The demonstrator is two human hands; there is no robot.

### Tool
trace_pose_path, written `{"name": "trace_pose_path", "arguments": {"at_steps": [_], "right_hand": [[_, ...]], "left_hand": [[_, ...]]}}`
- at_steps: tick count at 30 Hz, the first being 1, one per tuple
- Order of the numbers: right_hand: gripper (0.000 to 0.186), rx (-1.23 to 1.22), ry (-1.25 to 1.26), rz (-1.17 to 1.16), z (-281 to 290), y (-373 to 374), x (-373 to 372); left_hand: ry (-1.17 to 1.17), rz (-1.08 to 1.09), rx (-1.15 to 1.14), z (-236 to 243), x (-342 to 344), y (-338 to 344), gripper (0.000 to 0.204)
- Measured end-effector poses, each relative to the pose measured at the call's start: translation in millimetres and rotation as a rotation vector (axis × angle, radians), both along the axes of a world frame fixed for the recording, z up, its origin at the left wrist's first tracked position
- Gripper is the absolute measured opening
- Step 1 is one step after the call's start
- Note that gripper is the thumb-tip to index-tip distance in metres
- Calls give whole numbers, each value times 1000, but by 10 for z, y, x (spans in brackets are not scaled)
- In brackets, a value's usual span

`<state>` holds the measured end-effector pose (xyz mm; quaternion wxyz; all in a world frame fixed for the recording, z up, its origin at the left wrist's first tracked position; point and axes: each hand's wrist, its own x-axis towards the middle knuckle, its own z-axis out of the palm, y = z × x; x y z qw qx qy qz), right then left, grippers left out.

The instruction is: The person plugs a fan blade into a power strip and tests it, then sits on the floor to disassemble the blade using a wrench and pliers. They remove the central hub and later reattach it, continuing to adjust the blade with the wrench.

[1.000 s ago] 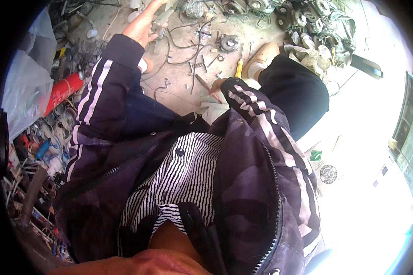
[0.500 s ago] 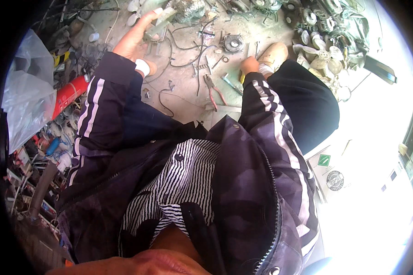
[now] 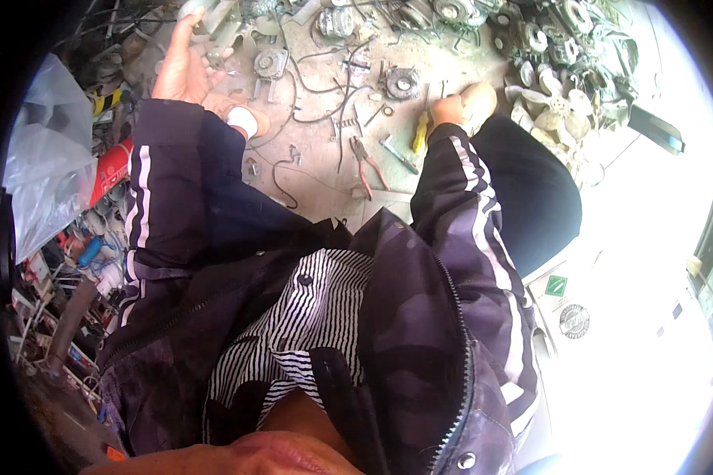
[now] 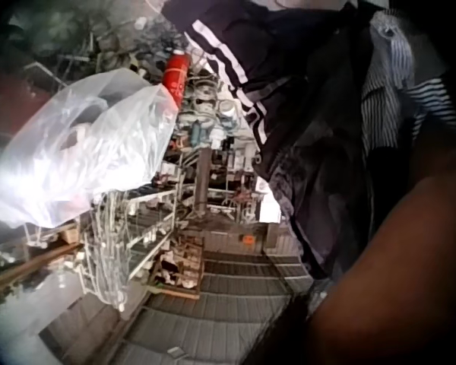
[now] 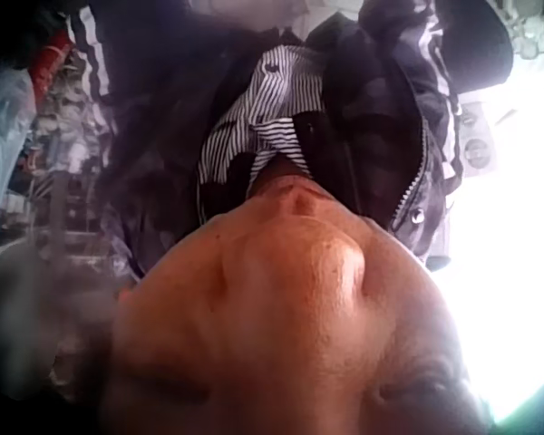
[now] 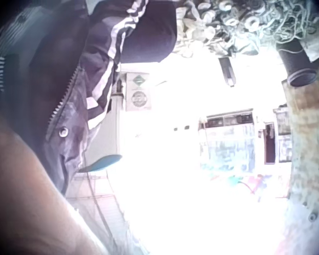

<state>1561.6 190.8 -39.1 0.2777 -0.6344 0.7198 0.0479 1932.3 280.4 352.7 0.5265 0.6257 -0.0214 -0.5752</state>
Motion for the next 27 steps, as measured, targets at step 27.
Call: {"name": "trace_pose_path", "arguments": {"at_steps": [27], "right_hand": [[32, 154, 324, 284, 40, -32, 330]], "left_hand": [[-93, -113, 175, -273, 33, 104, 81]]}}
